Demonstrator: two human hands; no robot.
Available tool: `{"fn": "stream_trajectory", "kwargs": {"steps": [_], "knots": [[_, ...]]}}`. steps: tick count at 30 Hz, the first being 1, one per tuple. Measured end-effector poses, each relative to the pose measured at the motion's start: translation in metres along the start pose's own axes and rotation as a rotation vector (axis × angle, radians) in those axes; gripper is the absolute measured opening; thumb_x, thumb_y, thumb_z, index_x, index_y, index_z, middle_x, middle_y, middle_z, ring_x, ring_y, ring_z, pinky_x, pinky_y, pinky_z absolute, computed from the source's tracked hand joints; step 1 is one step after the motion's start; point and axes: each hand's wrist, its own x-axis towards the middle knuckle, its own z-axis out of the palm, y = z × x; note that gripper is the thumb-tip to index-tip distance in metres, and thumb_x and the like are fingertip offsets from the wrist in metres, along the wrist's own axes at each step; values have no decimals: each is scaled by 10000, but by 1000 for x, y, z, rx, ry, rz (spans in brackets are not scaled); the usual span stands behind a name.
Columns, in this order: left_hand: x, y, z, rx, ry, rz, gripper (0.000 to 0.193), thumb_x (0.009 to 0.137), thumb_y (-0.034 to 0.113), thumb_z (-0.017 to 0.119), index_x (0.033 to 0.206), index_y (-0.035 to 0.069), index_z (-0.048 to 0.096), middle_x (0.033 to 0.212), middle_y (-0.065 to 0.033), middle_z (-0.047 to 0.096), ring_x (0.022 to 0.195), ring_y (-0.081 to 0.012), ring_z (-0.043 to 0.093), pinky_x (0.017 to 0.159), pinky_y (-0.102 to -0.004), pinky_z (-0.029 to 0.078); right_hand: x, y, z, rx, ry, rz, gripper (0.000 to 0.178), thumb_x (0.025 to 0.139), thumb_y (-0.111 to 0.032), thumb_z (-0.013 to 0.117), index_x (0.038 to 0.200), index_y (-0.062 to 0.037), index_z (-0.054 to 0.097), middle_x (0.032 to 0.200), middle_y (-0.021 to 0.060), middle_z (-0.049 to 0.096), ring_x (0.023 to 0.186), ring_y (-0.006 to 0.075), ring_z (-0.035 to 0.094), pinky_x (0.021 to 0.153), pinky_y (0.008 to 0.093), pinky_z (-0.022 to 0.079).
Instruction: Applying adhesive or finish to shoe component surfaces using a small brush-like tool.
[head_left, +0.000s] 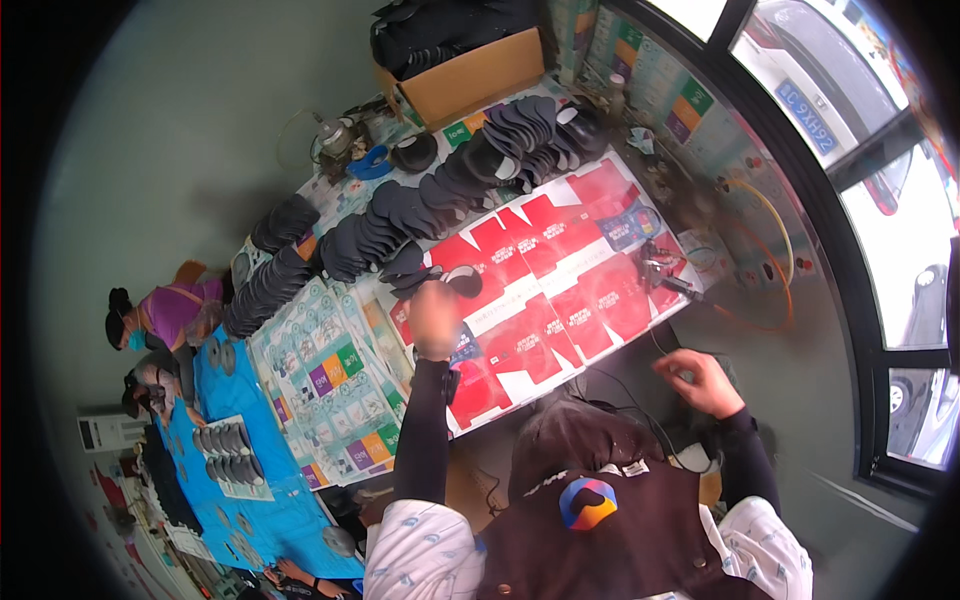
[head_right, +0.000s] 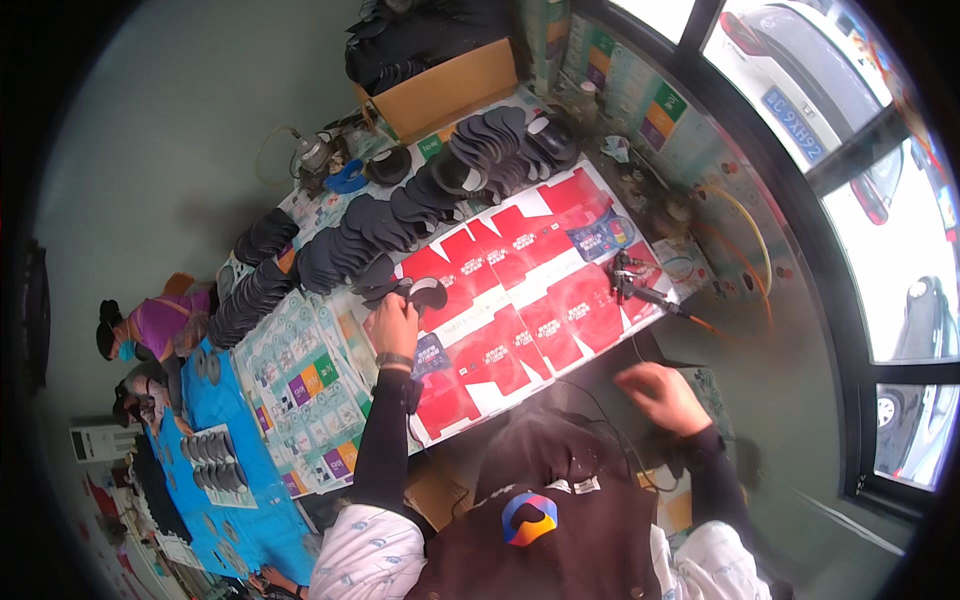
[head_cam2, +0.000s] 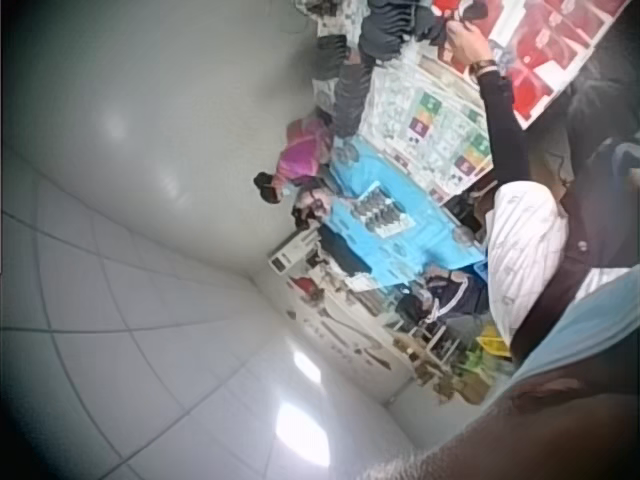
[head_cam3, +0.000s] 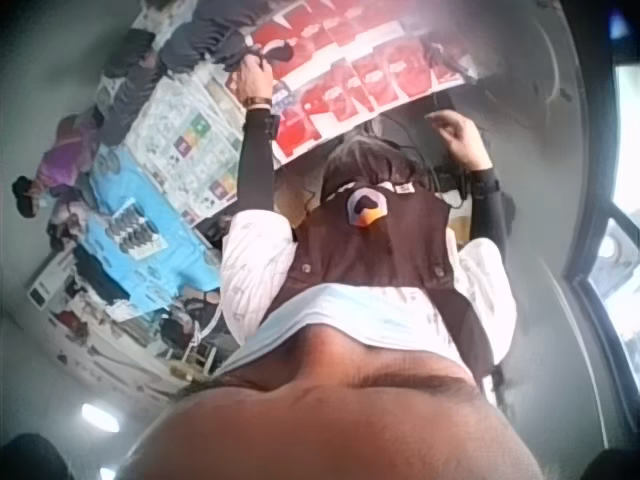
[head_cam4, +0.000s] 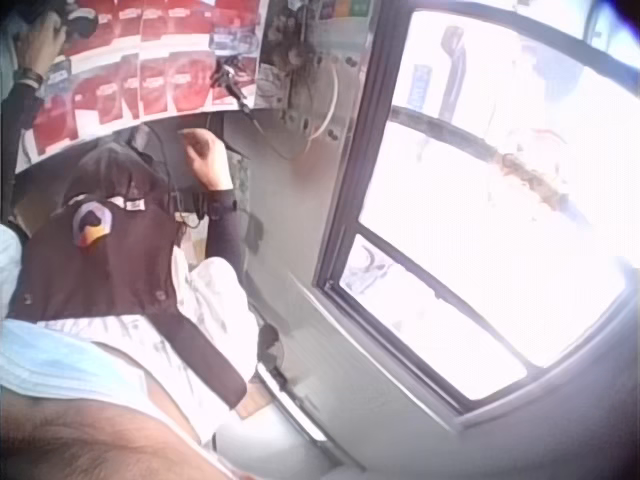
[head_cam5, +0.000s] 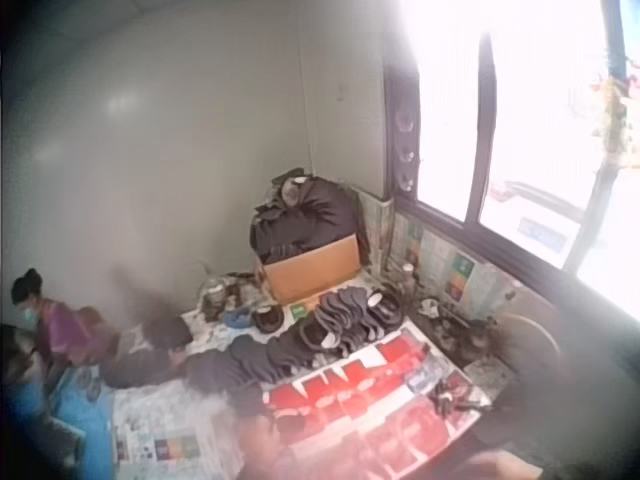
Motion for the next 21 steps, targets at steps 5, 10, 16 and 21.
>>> {"fn": "stream_trajectory", "kwargs": {"steps": [5, 10, 16, 21], "knots": [[-53, 92, -79, -459, -59, -240, 270, 873, 144, 736, 1077, 41, 590, 980, -193, 713, 884, -383, 712, 741, -446, 551, 45, -49, 62, 427, 43, -161, 529, 944, -105, 712, 1431, -20, 523, 1307, 132, 661, 1193, 201, 636, 1006, 355, 509], [-98, 152, -130, -966, -147, -200, 275, 959, 124, 719, 1139, 2, 551, 1014, -133, 723, 899, -213, 724, 770, -344, 565, 49, -114, 96, 502, 26, -232, 677, 899, -49, 690, 1511, -6, 403, 1310, 202, 635, 1211, 273, 639, 1015, 389, 496], [-135, 139, -163, -1454, -453, -125, 458, 968, 46, 701, 1386, -12, 522, 1269, -90, 669, 1125, -139, 631, 986, -297, 497, 5, -176, 107, 147, 269, -176, 588, 865, -10, 635, 1423, 16, 450, 1095, 259, 682, 1025, 439, 687, 870, 420, 544], [-144, 148, -175, -1475, -268, -331, 270, 945, 77, 726, 1187, -26, 664, 1049, -80, 741, 933, -140, 689, 845, -286, 544, -6, -182, 115, 188, 337, -278, 506, 900, -45, 683, 1374, 21, 516, 1032, 193, 723, 924, 297, 723, 782, 353, 557]]}}
